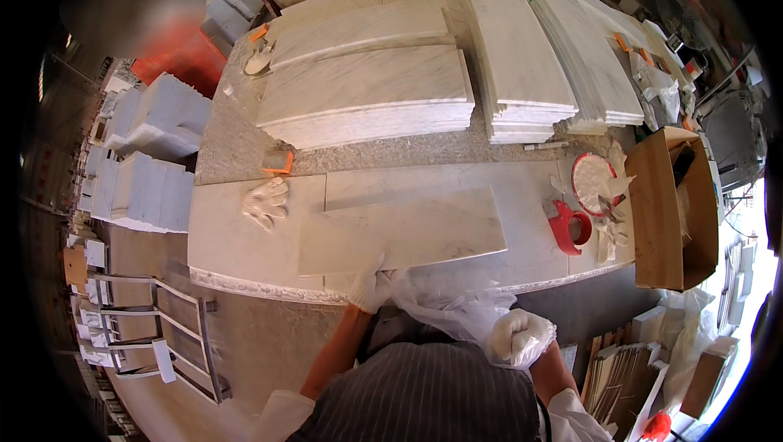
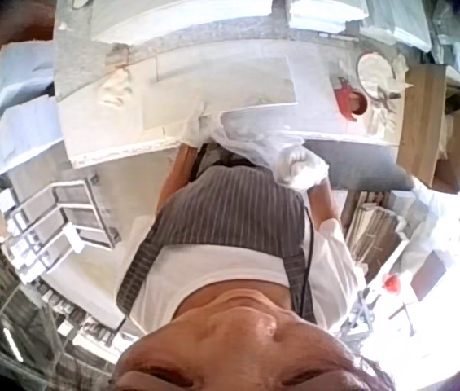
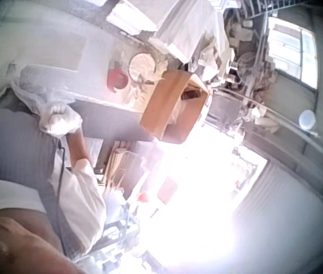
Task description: The person wraps rectangular stone tiles with plastic film on a workbench. They smooth the film over each tile, fold the edges, and stack the wrapped tiles. A coworker is visible nearby handling similar materials.
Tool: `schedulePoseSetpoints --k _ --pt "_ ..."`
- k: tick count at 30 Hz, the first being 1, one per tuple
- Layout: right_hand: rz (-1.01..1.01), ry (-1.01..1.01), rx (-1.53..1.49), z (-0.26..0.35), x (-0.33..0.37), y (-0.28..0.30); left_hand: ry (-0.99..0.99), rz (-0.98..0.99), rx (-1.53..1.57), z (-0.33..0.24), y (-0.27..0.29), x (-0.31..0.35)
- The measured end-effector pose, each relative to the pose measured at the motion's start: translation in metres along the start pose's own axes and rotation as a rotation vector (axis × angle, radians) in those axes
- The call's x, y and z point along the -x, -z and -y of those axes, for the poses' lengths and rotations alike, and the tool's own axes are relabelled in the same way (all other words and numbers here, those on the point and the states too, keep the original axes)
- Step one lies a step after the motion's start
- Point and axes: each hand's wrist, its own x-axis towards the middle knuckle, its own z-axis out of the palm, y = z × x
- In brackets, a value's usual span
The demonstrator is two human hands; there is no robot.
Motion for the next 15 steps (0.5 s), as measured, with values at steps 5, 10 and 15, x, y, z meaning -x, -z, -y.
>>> schedulePoseSetpoints --k 5,10,15 --pt "-0.142 0.125 -0.045 -0.024 -0.008 -0.031 0.125 0.018 -0.069 0.005 -0.016 -0.008" --pt "-0.404 0.27 -0.015 -0.052 -0.004 -0.033 0.26 0.086 -0.024 0.016 -0.013 -0.021" --pt "-0.783 0.497 0.079 -0.072 0.007 -0.005 0.572 0.028 -0.257 -0.002 0.008 -0.022"
